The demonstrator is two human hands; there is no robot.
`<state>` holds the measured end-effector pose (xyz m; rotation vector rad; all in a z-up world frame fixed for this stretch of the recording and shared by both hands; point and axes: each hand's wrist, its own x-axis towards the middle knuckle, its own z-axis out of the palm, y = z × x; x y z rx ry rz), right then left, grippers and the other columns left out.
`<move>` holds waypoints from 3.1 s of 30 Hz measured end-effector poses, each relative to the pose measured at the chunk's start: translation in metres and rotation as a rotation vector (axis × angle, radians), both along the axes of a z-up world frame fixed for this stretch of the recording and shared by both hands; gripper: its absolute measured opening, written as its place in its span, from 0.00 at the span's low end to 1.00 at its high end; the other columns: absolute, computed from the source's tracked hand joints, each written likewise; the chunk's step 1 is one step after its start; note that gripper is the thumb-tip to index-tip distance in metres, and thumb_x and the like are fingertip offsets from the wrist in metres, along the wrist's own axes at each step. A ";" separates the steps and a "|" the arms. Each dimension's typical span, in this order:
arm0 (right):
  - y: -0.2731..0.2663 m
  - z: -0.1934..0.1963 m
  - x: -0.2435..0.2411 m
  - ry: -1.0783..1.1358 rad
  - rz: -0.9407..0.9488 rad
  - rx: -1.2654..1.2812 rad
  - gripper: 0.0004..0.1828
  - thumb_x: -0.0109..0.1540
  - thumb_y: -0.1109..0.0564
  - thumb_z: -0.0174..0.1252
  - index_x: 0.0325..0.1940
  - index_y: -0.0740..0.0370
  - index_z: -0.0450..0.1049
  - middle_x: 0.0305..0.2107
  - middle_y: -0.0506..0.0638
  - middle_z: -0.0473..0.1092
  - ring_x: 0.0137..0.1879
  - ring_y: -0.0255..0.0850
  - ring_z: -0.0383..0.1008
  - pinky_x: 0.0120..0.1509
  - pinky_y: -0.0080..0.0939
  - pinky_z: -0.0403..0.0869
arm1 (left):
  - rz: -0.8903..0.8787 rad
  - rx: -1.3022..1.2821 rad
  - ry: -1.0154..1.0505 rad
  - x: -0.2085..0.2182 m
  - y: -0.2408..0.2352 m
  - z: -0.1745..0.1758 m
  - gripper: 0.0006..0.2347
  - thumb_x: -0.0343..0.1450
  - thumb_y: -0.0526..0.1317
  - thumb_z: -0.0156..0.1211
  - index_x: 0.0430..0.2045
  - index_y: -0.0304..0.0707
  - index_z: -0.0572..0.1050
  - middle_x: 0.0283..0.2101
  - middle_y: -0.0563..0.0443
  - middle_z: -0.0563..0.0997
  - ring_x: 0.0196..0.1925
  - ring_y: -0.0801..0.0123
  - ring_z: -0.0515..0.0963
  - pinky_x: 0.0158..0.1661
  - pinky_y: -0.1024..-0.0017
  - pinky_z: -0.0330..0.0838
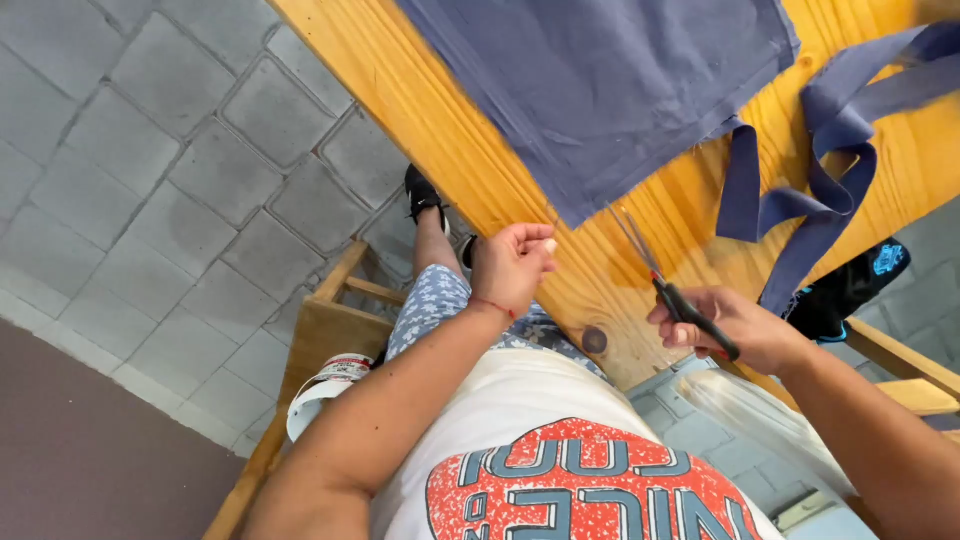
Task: A person uses scissors to cut a straight line through a piece of blue fabric on a wooden table.
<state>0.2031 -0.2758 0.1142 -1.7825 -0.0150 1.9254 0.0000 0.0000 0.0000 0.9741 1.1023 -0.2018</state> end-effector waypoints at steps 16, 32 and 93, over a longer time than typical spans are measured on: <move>-0.001 -0.087 -0.001 0.003 -0.153 0.081 0.23 0.59 0.50 0.87 0.45 0.71 0.87 0.28 0.62 0.85 0.36 0.55 0.93 0.25 0.38 0.75 | 0.305 -0.305 -0.047 0.020 -0.027 -0.035 0.20 0.80 0.44 0.77 0.66 0.37 0.85 0.57 0.40 0.94 0.55 0.62 0.95 0.60 0.62 0.89; 0.015 -0.057 0.011 0.035 -0.201 0.206 0.36 0.56 0.45 0.86 0.58 0.75 0.87 0.40 0.66 0.89 0.47 0.55 0.95 0.30 0.40 0.78 | 0.386 -0.201 -0.106 0.075 -0.054 -0.069 0.18 0.73 0.40 0.85 0.52 0.35 0.81 0.41 0.39 0.94 0.38 0.65 0.95 0.37 0.70 0.91; 0.091 -0.029 0.006 -0.125 -0.137 0.133 0.22 0.62 0.54 0.86 0.29 0.72 0.82 0.18 0.64 0.79 0.22 0.50 0.87 0.21 0.37 0.75 | 0.132 -0.425 -0.158 0.065 -0.010 -0.039 0.11 0.77 0.35 0.77 0.45 0.23 0.82 0.41 0.32 0.95 0.35 0.61 0.96 0.30 0.75 0.90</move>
